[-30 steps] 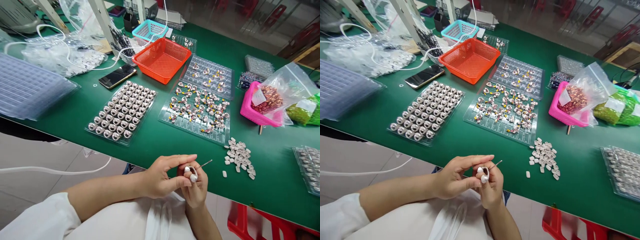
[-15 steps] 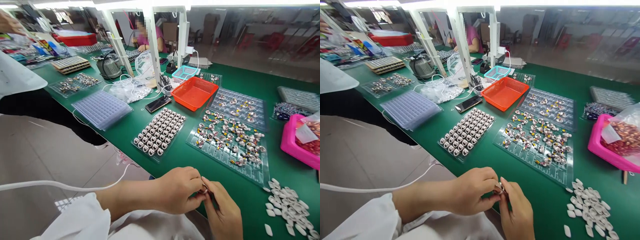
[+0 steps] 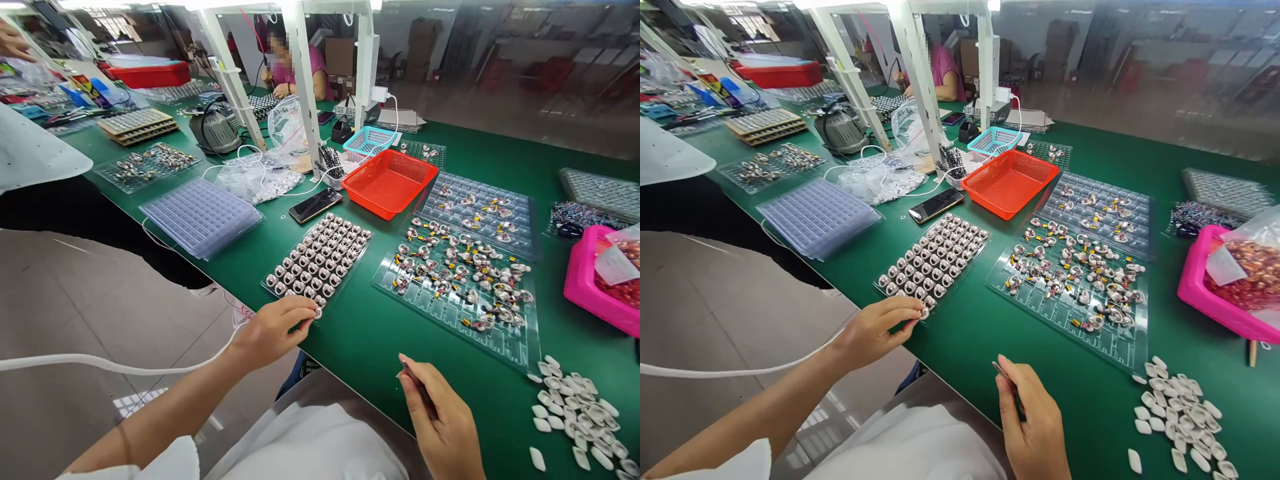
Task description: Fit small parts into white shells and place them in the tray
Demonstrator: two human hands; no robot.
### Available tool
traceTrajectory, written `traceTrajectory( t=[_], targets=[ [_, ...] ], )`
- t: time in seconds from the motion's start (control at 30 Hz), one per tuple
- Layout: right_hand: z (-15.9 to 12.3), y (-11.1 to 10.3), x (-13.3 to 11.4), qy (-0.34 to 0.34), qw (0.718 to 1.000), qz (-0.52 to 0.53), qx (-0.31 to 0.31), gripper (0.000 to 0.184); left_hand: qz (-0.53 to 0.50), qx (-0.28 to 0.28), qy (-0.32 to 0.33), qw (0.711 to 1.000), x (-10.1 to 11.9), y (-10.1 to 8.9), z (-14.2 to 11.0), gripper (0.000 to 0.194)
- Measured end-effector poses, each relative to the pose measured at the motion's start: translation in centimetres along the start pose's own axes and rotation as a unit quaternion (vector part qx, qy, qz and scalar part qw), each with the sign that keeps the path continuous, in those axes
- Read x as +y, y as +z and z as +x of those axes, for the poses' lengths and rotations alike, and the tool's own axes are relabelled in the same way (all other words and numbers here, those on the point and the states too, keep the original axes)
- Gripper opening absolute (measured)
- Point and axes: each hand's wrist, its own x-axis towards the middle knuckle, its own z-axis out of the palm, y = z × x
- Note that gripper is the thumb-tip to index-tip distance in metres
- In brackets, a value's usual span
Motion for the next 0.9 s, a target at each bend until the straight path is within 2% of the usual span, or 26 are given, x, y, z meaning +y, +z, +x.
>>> traceTrajectory(
  t=[0.17, 0.3, 0.43, 0.57, 0.7, 0.8, 0.9],
  targets=[
    [0.1, 0.7, -0.1, -0.022, 0.999, 0.03, -0.026, 0.026, 0.07, -0.07, 0.06, 0.993, -1.0, -0.2, -0.2, 0.012],
    [0.1, 0.9, 0.0, -0.032, 0.999, 0.04, -0.019, 0.024, 0.108, -0.123, 0.083, 0.983, -1.3, -1.3, 0.6, 0.017],
    [0.0, 0.8, 0.1, -0.031, 0.998, 0.044, -0.012, 0.023, 0.108, -0.178, 0.099, 0.973, -1.5, -2.7, 1.5, 0.025],
    [-0.5, 1.1, -0.1, -0.025, 0.998, 0.057, -0.003, 0.022, 0.086, -0.193, 0.092, 0.973, -1.2, -3.5, 2.2, 0.023],
    [-1.2, 1.9, -0.2, -0.005, 0.996, 0.073, 0.041, 0.02, 0.08, -0.148, 0.072, 0.983, -0.5, -3.1, 2.3, 0.019],
    [-1.4, 2.0, -0.3, -0.014, 0.996, 0.071, 0.06, 0.019, 0.061, -0.069, 0.052, 0.994, -0.3, -2.1, 2.1, 0.016],
    [-1.3, 1.5, -0.8, -0.04, 0.997, 0.053, 0.05, 0.02, 0.031, 0.005, 0.023, 0.999, -0.2, -0.6, 1.8, 0.017]
  ],
)
